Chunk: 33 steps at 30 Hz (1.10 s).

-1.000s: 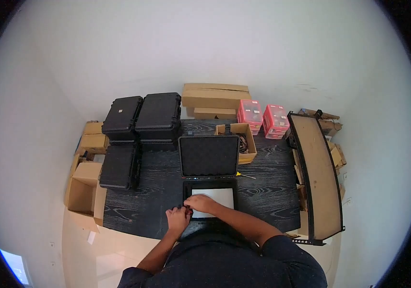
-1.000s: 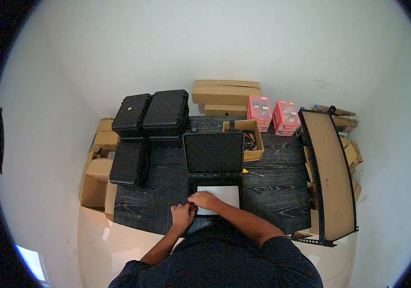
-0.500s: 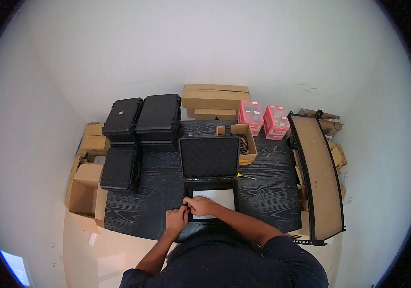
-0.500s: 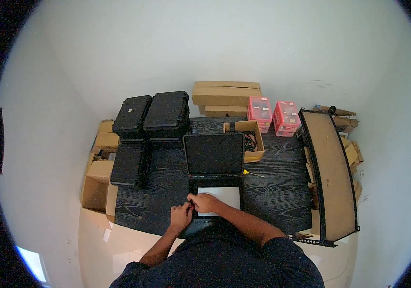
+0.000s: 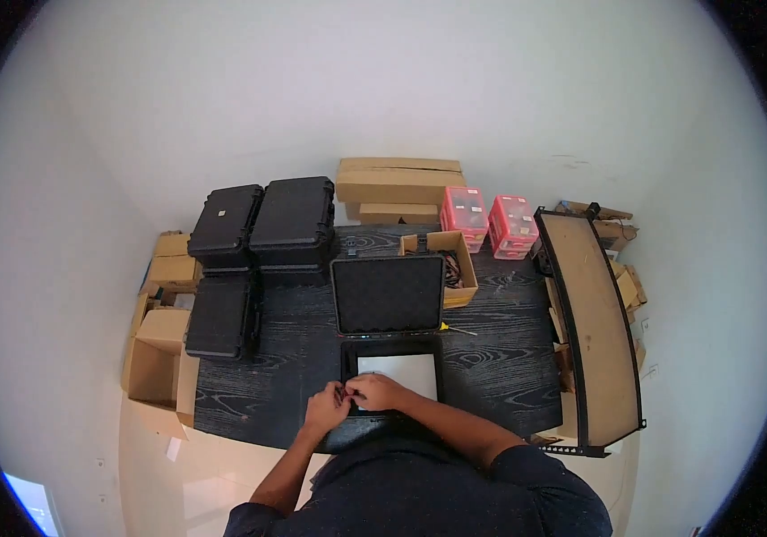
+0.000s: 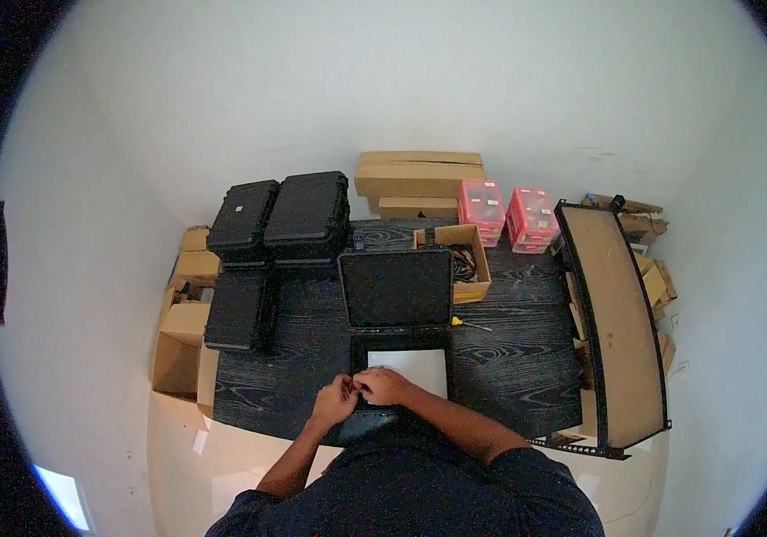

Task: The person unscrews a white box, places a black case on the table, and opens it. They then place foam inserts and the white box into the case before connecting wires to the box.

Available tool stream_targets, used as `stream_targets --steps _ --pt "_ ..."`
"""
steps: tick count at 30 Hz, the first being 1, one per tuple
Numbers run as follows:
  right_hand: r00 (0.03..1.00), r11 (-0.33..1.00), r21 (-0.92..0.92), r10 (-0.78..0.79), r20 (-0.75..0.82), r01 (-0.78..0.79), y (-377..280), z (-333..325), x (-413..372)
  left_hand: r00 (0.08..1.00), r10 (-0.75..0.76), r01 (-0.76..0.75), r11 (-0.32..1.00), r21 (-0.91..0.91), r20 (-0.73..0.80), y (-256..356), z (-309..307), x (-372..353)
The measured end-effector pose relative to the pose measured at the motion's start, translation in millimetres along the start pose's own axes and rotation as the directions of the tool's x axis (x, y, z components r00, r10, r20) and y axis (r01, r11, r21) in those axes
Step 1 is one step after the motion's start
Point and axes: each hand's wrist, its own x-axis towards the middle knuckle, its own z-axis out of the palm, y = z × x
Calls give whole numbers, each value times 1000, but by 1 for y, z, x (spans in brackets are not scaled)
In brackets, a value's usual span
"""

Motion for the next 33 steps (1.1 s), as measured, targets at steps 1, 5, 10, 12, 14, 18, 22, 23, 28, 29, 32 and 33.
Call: stream_targets --steps 1,5,10,12,14,18,22,23,28,29,32,33 --pt "999 1000 -7 14 52 -14 0 -4 0 1000 25 -25 999 20 12 0 1 1" --pt "996 998 -21 65 64 -64 -6 -3 1 998 46 -45 999 20 -36 2 3 0" --pt "997 992 -124 6 -77 -15 -2 17 0 999 -17 18 1000 13 -29 -7 7 5" --pt "995 991 -130 12 -99 -25 -3 19 -3 998 -50 50 999 -13 -30 -6 5 5" --pt "996 990 -119 62 -69 -70 -7 19 -6 998 -61 60 998 -15 -21 -1 2 3" --pt "988 972 -190 149 43 -139 -14 14 -2 1000 -28 28 999 25 -11 2 0 2" --pt "998 982 -184 57 36 -50 8 26 -2 999 44 -44 995 93 -3 2 3 4" --pt "999 987 -163 18 31 -13 15 28 -5 997 72 -69 989 133 -17 0 5 5" --pt "987 994 -103 25 -158 -42 7 -1 -33 982 187 -180 919 352 14 -5 11 12" --pt "982 990 -109 70 -178 -90 10 -6 -40 982 187 -179 898 402 19 -5 14 14" --pt "954 978 -128 125 -271 -165 20 -27 -64 980 194 -183 835 519 35 -6 24 22" --pt "939 973 -118 152 -307 -196 24 -33 -70 980 197 -186 820 542 38 -5 26 24"
